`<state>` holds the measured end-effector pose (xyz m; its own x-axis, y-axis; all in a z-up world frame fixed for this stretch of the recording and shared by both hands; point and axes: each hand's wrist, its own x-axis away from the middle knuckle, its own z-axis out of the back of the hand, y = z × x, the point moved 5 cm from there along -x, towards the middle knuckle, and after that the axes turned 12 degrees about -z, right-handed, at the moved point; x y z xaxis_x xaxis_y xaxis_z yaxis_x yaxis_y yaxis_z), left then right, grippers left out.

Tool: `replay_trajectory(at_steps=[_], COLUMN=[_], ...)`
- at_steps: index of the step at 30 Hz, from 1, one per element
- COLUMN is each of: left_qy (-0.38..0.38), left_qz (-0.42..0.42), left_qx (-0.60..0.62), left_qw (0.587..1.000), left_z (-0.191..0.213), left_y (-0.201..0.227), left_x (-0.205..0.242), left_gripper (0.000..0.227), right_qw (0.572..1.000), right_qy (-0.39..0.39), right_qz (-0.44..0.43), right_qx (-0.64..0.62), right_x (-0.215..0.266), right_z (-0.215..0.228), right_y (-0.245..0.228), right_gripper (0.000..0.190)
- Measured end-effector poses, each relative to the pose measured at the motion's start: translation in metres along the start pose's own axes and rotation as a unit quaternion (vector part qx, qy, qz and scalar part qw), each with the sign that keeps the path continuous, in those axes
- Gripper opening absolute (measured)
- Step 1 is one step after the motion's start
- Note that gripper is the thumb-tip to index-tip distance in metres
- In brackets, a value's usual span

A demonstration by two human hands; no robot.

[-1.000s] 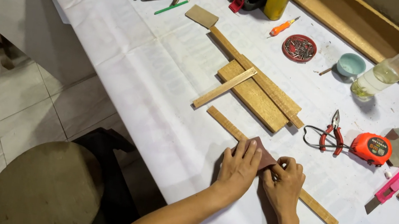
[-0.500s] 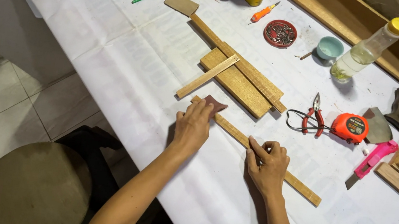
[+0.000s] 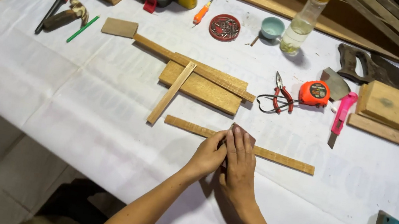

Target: Measure and sand wood pieces to construct a frame.

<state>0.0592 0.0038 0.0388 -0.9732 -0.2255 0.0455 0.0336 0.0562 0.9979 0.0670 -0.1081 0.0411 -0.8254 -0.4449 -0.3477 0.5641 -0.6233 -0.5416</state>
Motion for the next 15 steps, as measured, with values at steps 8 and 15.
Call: replay_trajectory(at_steps=[8, 15], left_qy=[-0.136, -0.157], left_qz=[-0.3, -0.415], left_qx=[-0.412, -0.515], left_qw=[0.85, 0.733], left_z=[0.063, 0.067], left_y=[0.002, -0.023], left_x=[-0.015, -0.022], left_gripper=[0.039, 0.041], right_qw=[0.99, 0.976], right_qy=[0.003, -0.011], right_qz=[-0.098, -0.167], right_qx=[0.104, 0.137], right_x=[-0.003, 0.003], right_z=[-0.034, -0.045], right_y=[-0.029, -0.014], right_gripper=[0.083, 0.071])
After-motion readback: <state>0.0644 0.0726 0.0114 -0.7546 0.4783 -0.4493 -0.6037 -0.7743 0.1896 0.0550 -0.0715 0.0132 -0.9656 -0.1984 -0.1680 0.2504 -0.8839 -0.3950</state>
